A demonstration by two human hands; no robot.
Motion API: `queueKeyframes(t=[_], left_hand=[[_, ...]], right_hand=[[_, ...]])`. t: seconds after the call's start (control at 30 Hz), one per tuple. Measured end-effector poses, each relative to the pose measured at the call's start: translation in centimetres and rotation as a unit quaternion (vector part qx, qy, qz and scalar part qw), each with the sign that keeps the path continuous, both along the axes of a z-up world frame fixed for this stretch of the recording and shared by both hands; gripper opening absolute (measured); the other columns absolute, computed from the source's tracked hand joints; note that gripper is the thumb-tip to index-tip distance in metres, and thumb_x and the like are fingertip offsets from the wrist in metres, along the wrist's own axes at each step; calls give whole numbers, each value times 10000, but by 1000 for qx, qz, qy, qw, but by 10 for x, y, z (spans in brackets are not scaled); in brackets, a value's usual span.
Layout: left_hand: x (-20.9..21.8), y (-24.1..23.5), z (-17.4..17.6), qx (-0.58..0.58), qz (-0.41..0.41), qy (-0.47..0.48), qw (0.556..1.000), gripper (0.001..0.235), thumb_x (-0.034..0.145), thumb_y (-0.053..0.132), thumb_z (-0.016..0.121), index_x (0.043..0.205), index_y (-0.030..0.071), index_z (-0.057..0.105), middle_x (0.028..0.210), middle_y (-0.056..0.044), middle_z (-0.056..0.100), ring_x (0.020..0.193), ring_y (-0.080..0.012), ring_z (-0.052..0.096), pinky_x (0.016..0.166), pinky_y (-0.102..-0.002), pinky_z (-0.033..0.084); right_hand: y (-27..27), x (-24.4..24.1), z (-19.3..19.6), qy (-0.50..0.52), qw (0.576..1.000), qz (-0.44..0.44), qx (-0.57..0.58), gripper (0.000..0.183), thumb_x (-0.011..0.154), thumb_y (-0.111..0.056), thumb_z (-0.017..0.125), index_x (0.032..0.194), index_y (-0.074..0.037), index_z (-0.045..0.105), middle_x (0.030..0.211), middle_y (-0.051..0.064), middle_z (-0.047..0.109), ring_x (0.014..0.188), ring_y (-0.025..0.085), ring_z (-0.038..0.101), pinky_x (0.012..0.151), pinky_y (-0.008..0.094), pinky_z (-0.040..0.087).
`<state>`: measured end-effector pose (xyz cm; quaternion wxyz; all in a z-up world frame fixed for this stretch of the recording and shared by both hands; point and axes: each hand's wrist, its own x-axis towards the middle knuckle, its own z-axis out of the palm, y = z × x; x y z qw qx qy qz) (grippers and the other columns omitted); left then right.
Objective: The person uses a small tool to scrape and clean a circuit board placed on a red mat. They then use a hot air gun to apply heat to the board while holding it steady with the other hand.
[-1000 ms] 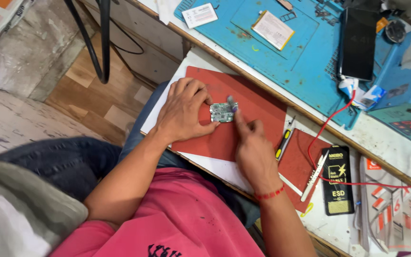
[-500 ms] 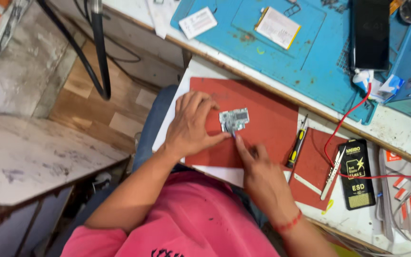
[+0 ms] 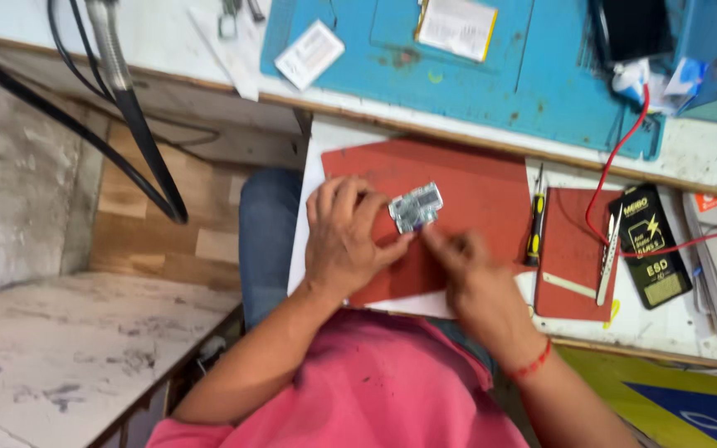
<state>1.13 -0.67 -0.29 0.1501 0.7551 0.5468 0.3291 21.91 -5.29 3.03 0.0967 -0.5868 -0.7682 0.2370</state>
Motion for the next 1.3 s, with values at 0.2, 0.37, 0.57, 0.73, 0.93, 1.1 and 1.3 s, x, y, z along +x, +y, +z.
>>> queueKeyframes(t=[0.2,0.37,0.57,0.73,0.93,1.1,1.3], left_hand=[[-4,-4,-5,-1,-6,15,1000,472,714,385,881,1033,104,676,1136,-79,567,1206,-310,495,1079,-513,357],[1,0,-1,12,-13,26,1000,508,711,376,882,1056,72,666,1165,-101,554,1226,-329,478,1109,-525,334],[-8,13,0,-32,-51,39,997,551,610,417,898,967,70,663,1184,-125,524,1256,-353,435,1198,-601,204],[-8,15,-4,-9,-60,30,998,557,655,438,903,998,68,666,1176,-118,515,1266,-351,440,1216,-611,199],[-8,11,-8,5,-54,33,998,525,665,426,893,990,76,676,1166,-108,531,1271,-348,458,1225,-601,219],[-11,9,-7,-18,-62,21,998,511,679,432,892,979,83,668,1188,-102,545,1263,-350,463,1203,-584,241],[-7,11,-7,5,-52,36,998,503,675,442,890,959,90,670,1158,-101,540,1256,-356,467,1210,-611,220]], right_hand=[[-4,2,-13,-1,999,-43,27,708,809,52,534,1475,-191,542,1092,179,628,743,400,683,675,485,561],[3,-6,-3,-43,997,-64,-7,652,873,29,520,1477,-215,538,1090,176,628,744,404,683,680,496,558],[-4,-4,-7,-34,998,-51,-20,673,841,29,515,1471,-207,530,1125,195,623,822,417,686,716,507,562],[0,4,-6,-43,998,-51,-20,705,839,59,488,1499,-190,507,1149,205,615,841,427,688,735,501,571],[5,-11,-2,-62,997,-49,-25,637,880,24,494,1483,-180,519,1158,190,624,810,436,685,707,525,562],[5,-4,-6,-42,995,-78,34,648,860,42,490,1473,-163,537,1174,209,618,818,444,681,677,527,558],[-3,-1,-15,-58,996,-68,6,600,905,-6,519,1461,-226,554,1131,190,625,781,427,685,693,514,569]])
